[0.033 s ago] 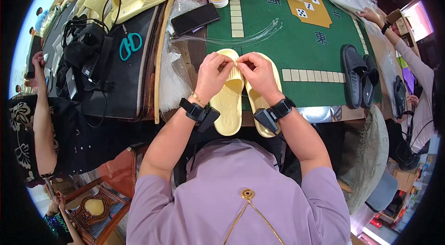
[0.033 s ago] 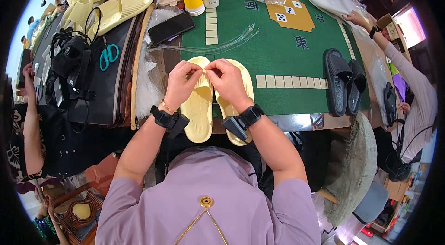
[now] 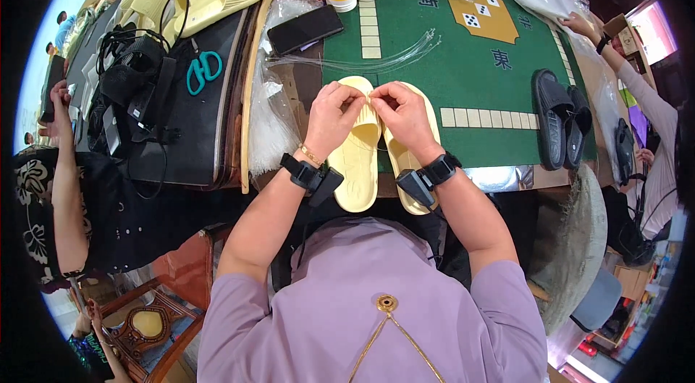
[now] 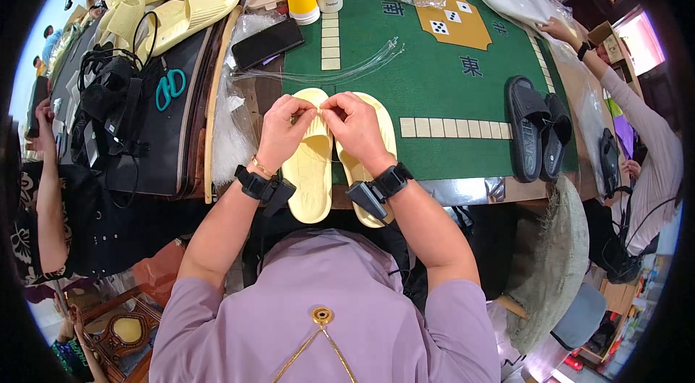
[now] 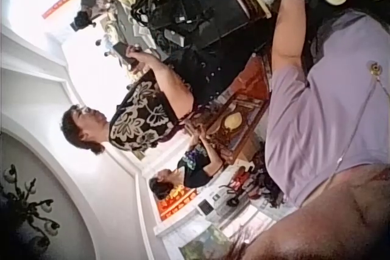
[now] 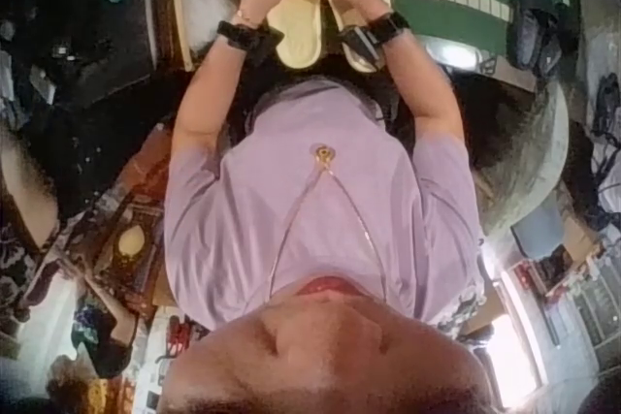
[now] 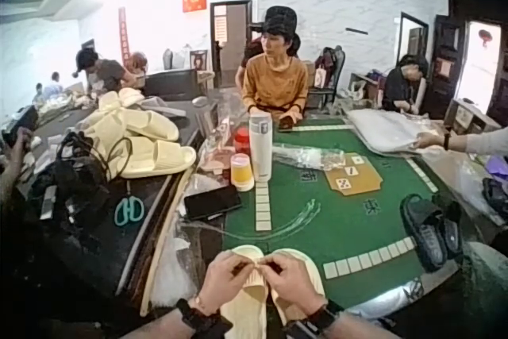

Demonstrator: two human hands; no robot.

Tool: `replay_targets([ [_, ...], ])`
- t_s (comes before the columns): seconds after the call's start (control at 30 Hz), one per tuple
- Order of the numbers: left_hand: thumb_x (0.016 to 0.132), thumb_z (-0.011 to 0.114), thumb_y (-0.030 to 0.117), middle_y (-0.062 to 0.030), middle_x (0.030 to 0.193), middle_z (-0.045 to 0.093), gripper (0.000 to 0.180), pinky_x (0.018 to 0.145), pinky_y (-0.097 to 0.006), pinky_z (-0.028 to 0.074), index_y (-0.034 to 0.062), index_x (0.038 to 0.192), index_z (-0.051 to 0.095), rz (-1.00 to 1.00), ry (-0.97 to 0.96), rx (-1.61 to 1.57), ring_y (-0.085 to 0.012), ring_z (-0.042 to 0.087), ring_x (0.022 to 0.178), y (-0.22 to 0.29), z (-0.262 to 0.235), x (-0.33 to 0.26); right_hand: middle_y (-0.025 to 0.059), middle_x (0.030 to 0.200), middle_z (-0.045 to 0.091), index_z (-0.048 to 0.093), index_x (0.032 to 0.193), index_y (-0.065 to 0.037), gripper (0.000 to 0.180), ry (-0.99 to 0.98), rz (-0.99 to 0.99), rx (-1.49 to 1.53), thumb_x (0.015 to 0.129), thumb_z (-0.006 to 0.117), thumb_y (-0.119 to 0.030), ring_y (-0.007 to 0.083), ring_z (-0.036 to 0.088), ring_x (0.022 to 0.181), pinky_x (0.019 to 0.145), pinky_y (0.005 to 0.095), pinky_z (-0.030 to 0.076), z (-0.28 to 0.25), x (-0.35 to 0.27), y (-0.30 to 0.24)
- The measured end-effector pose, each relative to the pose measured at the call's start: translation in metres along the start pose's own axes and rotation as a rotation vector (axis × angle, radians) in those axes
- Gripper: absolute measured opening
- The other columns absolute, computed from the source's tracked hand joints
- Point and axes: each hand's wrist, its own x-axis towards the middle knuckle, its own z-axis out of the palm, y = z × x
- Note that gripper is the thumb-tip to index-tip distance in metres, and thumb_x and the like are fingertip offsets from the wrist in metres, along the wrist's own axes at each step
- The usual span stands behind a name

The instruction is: The recorder is trimming excess material and assembling parts of yellow rubber sandals at a workbench in a shared workshop.

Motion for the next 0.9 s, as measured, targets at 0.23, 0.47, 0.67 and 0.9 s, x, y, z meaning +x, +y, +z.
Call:
replay_targets([
  [0.23,0.083,0.069,0.007,-0.0103,0.078,0.058,0.009,0.064,-0.031,0.048,-0.0006,0.088,0.066,0.016,-0.001,0.032,-0.0212,0.059,0.071,-0.0012,0.0002,0.0003,0.0077,0.082,0.063,0.066,0.090,0.001,0.010,-0.003,-0.013,-0.031,0.084,0.066,-0.007,0.0154,0.061,0.068,0.061,0.0270,0.049,-0.0008,-0.0002,-0.0016],
  [0.47,0.083,0.069,0.007,-0.0103,0.079,0.058,0.009,0.064,-0.031,0.048,-0.0003,0.088,0.066,0.022,0.001,0.043,-0.0213,0.059,0.071,-0.0023,0.0003,0.0002,0.0078,0.083,0.064,0.066,0.090,0.001,0.010,-0.008,0.003,-0.030,0.084,0.066,-0.007,0.0149,0.061,0.069,0.062,0.0269,0.049,-0.0015,-0.0005,-0.0039],
  [0.67,0.083,0.069,0.007,-0.0099,0.078,0.058,0.009,0.064,-0.030,0.048,-0.0001,0.088,0.066,0.019,0.003,0.034,-0.0208,0.059,0.071,-0.0022,0.0006,0.0000,0.0077,0.083,0.064,0.066,0.091,0.001,0.010,-0.005,0.010,-0.025,0.084,0.067,-0.007,0.0148,0.061,0.069,0.062,0.0267,0.049,-0.0008,-0.0002,-0.0034],
  [0.9,0.083,0.069,0.006,-0.0098,0.079,0.058,0.009,0.064,-0.031,0.048,-0.0002,0.088,0.066,0.011,-0.008,0.038,-0.0209,0.058,0.070,-0.0020,0.0001,0.0002,0.0074,0.083,0.063,0.066,0.091,0.001,0.011,-0.016,0.003,-0.032,0.085,0.066,-0.008,0.0144,0.061,0.069,0.062,0.0265,0.049,-0.0016,-0.0005,-0.0042],
])
